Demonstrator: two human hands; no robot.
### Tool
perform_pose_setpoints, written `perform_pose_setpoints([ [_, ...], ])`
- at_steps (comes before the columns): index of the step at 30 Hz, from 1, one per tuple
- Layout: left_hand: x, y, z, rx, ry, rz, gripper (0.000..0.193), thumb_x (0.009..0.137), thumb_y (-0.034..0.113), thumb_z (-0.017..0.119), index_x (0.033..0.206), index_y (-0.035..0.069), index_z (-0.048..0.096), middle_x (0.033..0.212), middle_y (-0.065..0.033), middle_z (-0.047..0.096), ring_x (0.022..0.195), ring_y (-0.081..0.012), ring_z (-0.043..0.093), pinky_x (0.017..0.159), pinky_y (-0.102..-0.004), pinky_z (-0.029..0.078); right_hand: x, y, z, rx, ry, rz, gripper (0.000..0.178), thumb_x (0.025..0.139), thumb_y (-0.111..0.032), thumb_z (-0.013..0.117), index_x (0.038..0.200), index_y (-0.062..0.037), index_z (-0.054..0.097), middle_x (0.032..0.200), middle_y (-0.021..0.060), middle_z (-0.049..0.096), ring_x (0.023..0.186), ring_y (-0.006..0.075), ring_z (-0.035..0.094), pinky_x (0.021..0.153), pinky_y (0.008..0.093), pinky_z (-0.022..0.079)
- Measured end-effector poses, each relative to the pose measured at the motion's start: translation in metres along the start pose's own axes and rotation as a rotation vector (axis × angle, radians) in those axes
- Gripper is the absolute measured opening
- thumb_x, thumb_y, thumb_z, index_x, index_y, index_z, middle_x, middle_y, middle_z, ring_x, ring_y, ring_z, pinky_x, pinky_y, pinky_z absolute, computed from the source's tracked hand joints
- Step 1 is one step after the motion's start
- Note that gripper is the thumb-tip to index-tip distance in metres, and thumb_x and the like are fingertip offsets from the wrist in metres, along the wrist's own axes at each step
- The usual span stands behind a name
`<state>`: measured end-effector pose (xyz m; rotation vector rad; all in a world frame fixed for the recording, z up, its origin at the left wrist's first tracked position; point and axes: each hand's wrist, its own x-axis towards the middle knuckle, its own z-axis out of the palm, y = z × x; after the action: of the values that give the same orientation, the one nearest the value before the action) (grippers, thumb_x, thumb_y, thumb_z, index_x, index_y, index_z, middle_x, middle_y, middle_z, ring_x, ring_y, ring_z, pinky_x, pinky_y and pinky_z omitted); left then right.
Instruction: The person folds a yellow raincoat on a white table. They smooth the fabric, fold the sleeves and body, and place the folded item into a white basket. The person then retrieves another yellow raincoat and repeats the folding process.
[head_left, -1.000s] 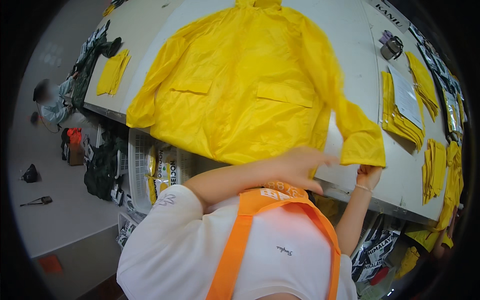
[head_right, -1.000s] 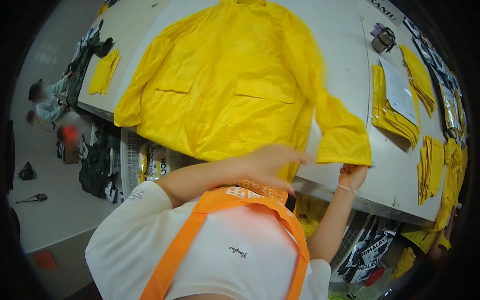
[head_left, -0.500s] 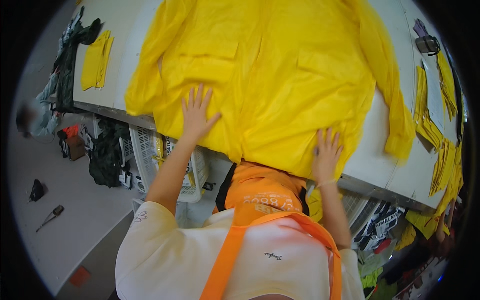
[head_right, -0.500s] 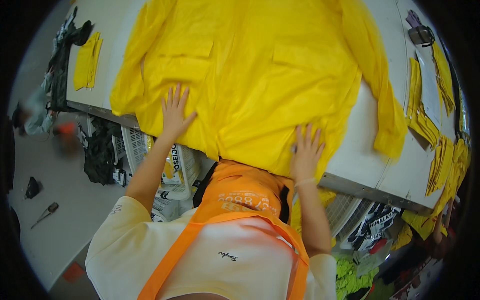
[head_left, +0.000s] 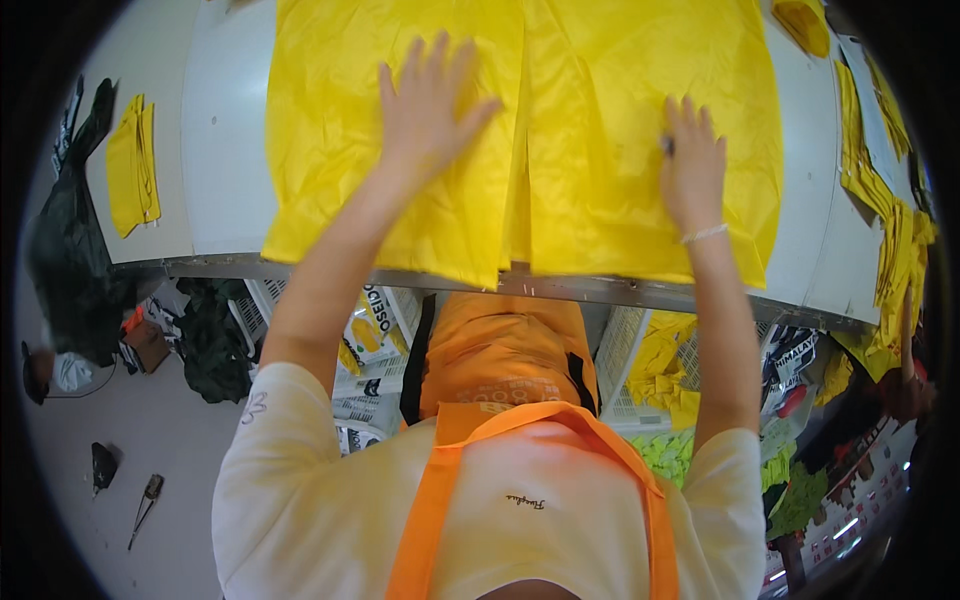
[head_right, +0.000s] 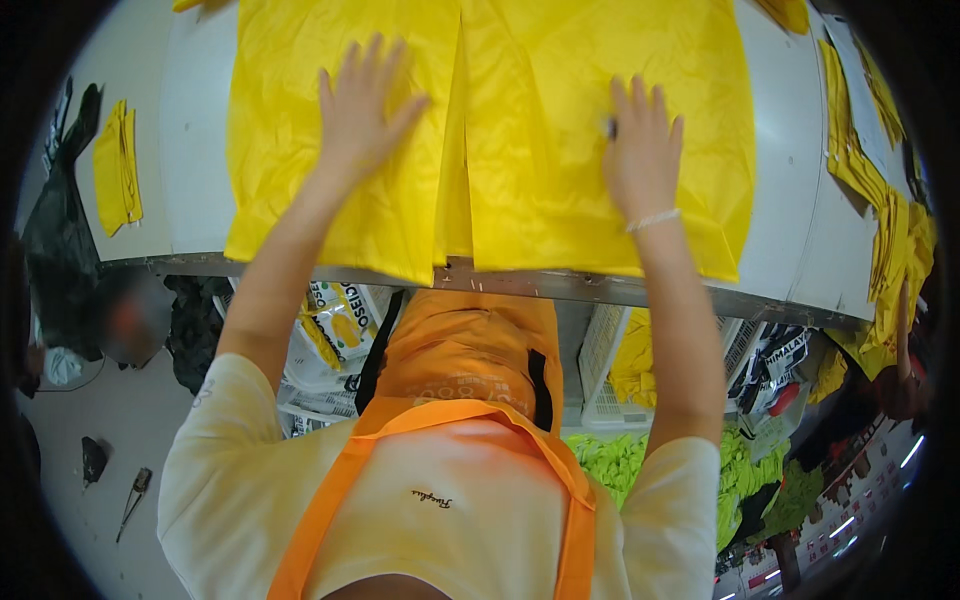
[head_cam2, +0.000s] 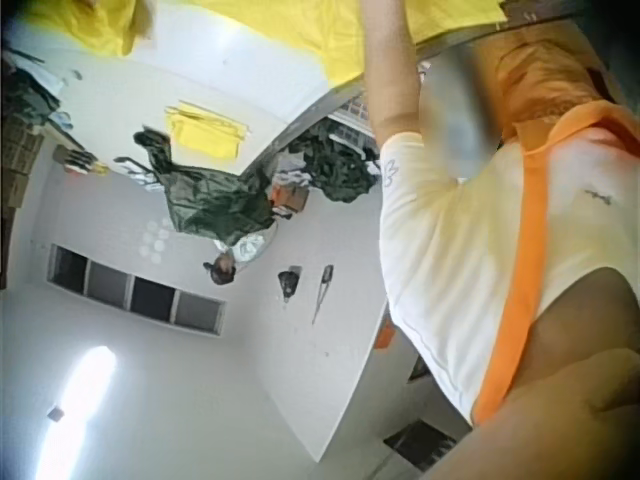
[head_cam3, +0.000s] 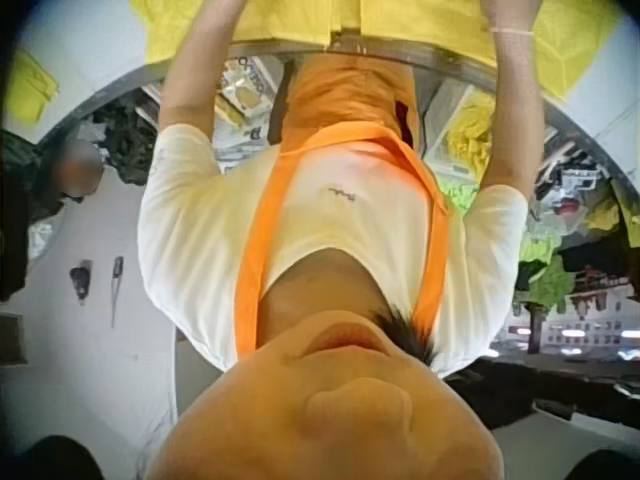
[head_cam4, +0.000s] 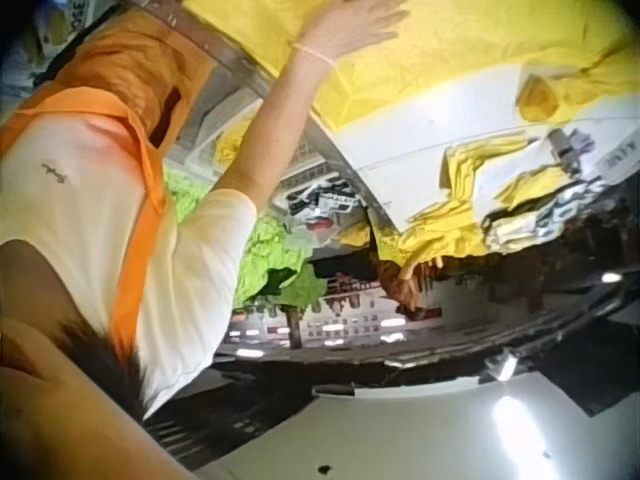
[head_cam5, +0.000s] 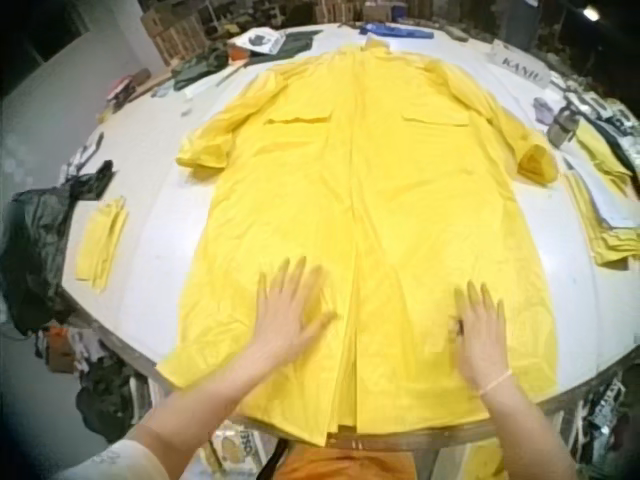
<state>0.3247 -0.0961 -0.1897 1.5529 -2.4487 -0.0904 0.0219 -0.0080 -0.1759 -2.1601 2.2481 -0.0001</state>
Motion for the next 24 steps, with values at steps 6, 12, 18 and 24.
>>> perform_pose_setpoints([
  [6,-0.046,0.010,0.002,-0.093,0.054,0.031,0.050,0.087,0.041,0.053,0.127,0.011,0.046,0.134,-0.0128,0.042,0.125,-0.0303,0.037,0.102,-0.0493,0.026,-0.032,-0.010,0.015,0.090,0.114,-0.028,0.053,0.081,-0.004,0.052,0.132,-0.0151,0.043,0.135,0.0112,0.044,0.126,0.0297,0.038,0.101,0.0495,0.031],
  [12,-0.140,0.043,-0.074,-0.916,-0.471,-0.887,0.029,0.088,0.030,0.058,0.078,0.003,0.062,0.085,-0.0094,0.064,0.075,-0.0172,0.060,0.064,-0.0281,0.046,-0.088,-0.078,-0.029,0.782,-0.371,0.230,0.021,0.089,-0.013,0.053,0.106,-0.0026,0.047,0.086,0.0158,0.061,0.080,0.0264,0.060,0.069,0.0356,0.047],
  [18,-0.165,0.070,-0.045,-1.965,-0.348,-1.271,0.032,0.091,0.032,0.055,0.093,0.000,0.060,0.090,-0.0084,0.064,0.081,-0.0129,0.060,0.068,-0.0218,0.049,-0.123,-0.098,-0.014,1.109,-0.355,0.286,0.038,0.086,-0.024,0.060,0.107,0.0020,0.042,0.086,0.0125,0.054,0.075,0.0192,0.053,0.070,0.0314,0.046],
  [24,-0.152,0.087,-0.058,-1.939,-0.215,-1.144,0.030,0.093,0.023,0.050,0.105,-0.004,0.056,0.101,-0.0139,0.063,0.089,-0.0189,0.061,0.081,-0.0280,0.050,-0.120,-0.106,-0.048,1.098,-0.242,0.166,0.029,0.087,-0.019,0.059,0.103,0.0024,0.048,0.090,0.0143,0.057,0.077,0.0204,0.056,0.070,0.0303,0.046],
])
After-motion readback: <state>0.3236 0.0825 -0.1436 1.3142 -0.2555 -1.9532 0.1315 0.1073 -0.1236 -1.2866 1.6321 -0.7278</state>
